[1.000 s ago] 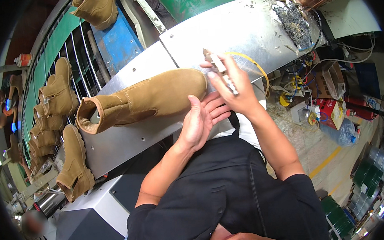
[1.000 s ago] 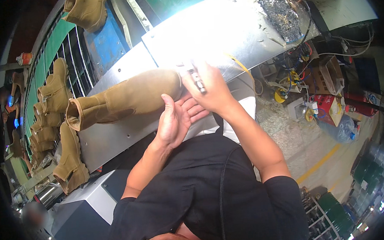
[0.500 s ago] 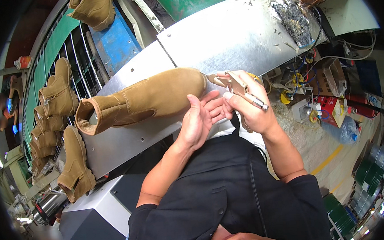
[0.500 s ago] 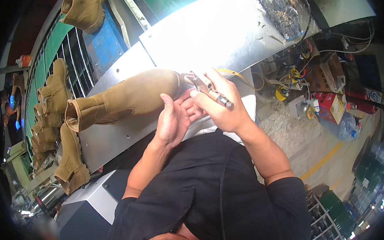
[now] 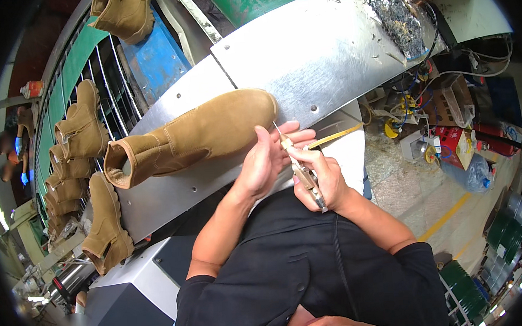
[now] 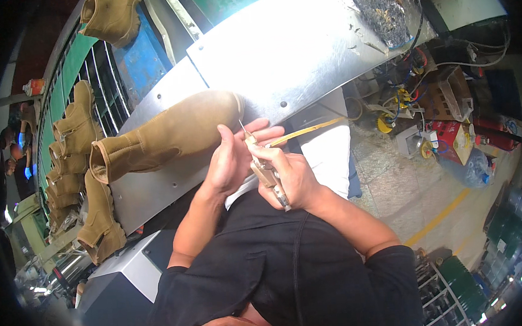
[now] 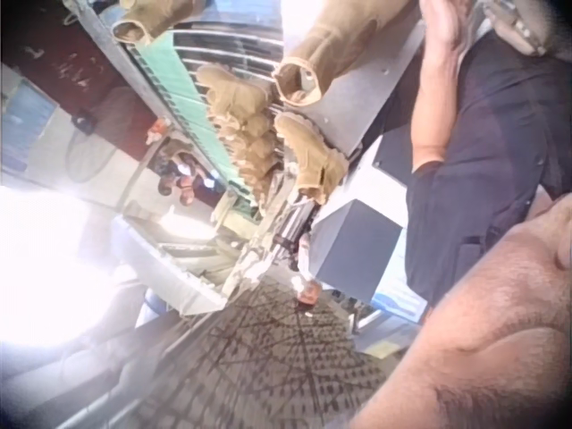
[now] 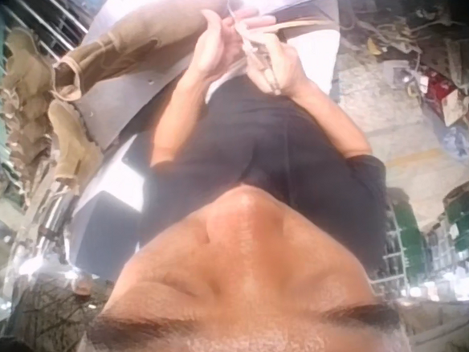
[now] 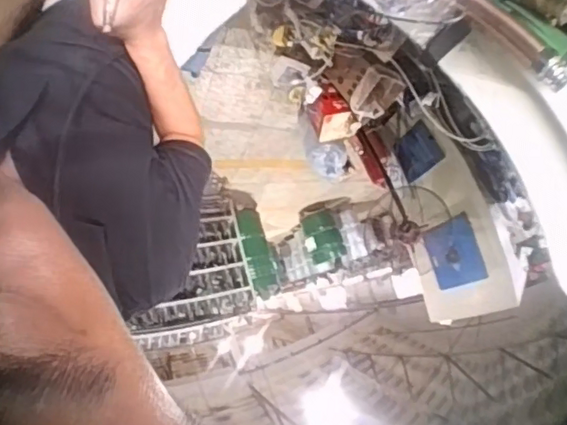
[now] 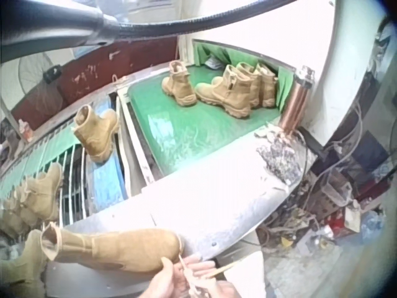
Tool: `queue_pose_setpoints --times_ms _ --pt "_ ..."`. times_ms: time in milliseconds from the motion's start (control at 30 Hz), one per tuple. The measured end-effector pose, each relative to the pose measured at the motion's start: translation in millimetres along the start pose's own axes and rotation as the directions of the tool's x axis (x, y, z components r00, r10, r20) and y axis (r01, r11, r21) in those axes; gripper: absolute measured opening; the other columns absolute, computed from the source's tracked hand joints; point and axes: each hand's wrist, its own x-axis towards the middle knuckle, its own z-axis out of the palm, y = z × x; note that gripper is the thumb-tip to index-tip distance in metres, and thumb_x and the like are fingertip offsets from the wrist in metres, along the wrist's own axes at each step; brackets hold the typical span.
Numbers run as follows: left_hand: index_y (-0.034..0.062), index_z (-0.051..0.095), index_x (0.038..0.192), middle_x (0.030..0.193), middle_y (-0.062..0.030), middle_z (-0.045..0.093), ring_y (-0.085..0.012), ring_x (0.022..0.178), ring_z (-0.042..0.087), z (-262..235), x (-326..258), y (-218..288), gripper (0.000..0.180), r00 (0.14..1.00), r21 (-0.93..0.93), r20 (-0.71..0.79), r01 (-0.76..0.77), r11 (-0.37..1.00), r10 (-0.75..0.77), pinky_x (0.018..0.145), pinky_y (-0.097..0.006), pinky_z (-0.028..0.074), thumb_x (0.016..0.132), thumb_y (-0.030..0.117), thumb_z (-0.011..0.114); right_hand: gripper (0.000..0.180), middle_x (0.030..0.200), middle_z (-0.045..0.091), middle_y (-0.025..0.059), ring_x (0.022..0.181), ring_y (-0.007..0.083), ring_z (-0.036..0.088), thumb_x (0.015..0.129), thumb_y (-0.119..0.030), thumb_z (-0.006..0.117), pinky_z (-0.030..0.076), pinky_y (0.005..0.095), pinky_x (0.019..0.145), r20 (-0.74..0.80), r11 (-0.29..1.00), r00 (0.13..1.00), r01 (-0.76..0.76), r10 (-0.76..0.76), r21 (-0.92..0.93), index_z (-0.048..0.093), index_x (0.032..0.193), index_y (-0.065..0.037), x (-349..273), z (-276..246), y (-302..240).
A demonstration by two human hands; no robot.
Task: The person picks up tan boots from a conveyor belt, wipes the outsole and heel area with a tool, and places them back on the belt.
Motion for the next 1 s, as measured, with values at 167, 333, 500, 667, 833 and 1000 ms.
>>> queue_pose_setpoints --times_ms 167,333,500,667,833,1000 --pt "-0.0008 0.048 0.136 0.131 -0.0197 0.059 -0.0297 0.121 0.058 -2 -72 103 0.072 0.956 0.902 0.272 -0.294 0.317 0.112 0.103 -0.039 0.043 0.088 0.049 0.066 0.048 0.082 0.066 0.0128 0.067 0.0182 0.065 0.077 0.003 0.058 0.051 0.0286 0.061 -0.003 0.981 0.986 -0.165 0.166 0.105 0.052 0.125 0.002 10 -17 4" --pt "-0.0035 0.045 0.134 0.129 -0.0221 0.056 -0.0324 0.116 0.057 -38 -152 169 0.055 0.311 0.964 0.16 -0.253 -0.081 0.937 0.104 -0.045 0.042 0.097 0.035 0.058 0.039 0.074 0.061 0.009 0.065 0.0123 0.06 0.087 -0.006 0.053 0.05 0.0262 0.066 0.104 0.846 0.958 -0.286 0.268 0.449 0.05 0.124 0.006 54 -26 20" --pt "-0.0041 0.051 0.129 0.123 -0.0138 0.059 -0.0216 0.112 0.058 -46 -132 166 0.052 0.833 0.954 -0.112 -0.062 0.292 0.541 0.098 -0.033 0.043 0.088 0.022 0.07 0.036 0.074 0.058 0.0064 0.062 0.0118 0.056 0.087 -0.007 0.051 0.048 0.0275 0.058 0.081 0.759 0.958 -0.27 0.277 0.593 0.05 0.121 0.007 100 -6 44" --pt "-0.0034 0.067 0.105 0.088 -0.0068 0.062 -0.0171 0.082 0.059 -12 -116 150 0.026 0.795 0.997 -0.022 -0.031 0.076 0.606 0.075 -0.027 0.046 0.08 -0.004 0.061 0.038 0.066 0.06 0.0067 0.057 0.0107 0.057 0.082 -0.007 0.059 0.045 0.0282 0.057 0.048 0.968 0.997 -0.07 0.06 0.239 0.056 0.12 -0.001 92 -7 30" --pt "-0.0031 0.069 0.095 0.082 -0.0023 0.057 -0.0099 0.074 0.052 -16 -96 131 0.011 0.563 0.989 -0.061 -0.078 0.126 0.824 0.066 -0.022 0.041 0.089 -0.001 0.059 0.042 0.096 0.063 0.0125 0.067 0.0142 0.066 0.083 -0.007 0.056 0.053 0.0282 0.061 -0.005 0.947 0.988 -0.143 0.151 0.289 0.054 0.123 0.005 90 -88 59" --pt "-0.0001 0.064 0.098 0.073 0.0008 0.059 -0.0065 0.065 0.054 -9 -25 168 0.016 0.512 0.784 -0.395 -0.245 0.571 0.763 0.058 -0.022 0.045 0.096 0.015 0.06 0.037 0.078 0.062 0.0091 0.066 0.0146 0.061 0.081 -0.005 0.054 0.052 0.0293 0.062 -0.528 0.841 0.8 0.055 0.286 0.539 0.051 0.117 0.006 113 -154 96"
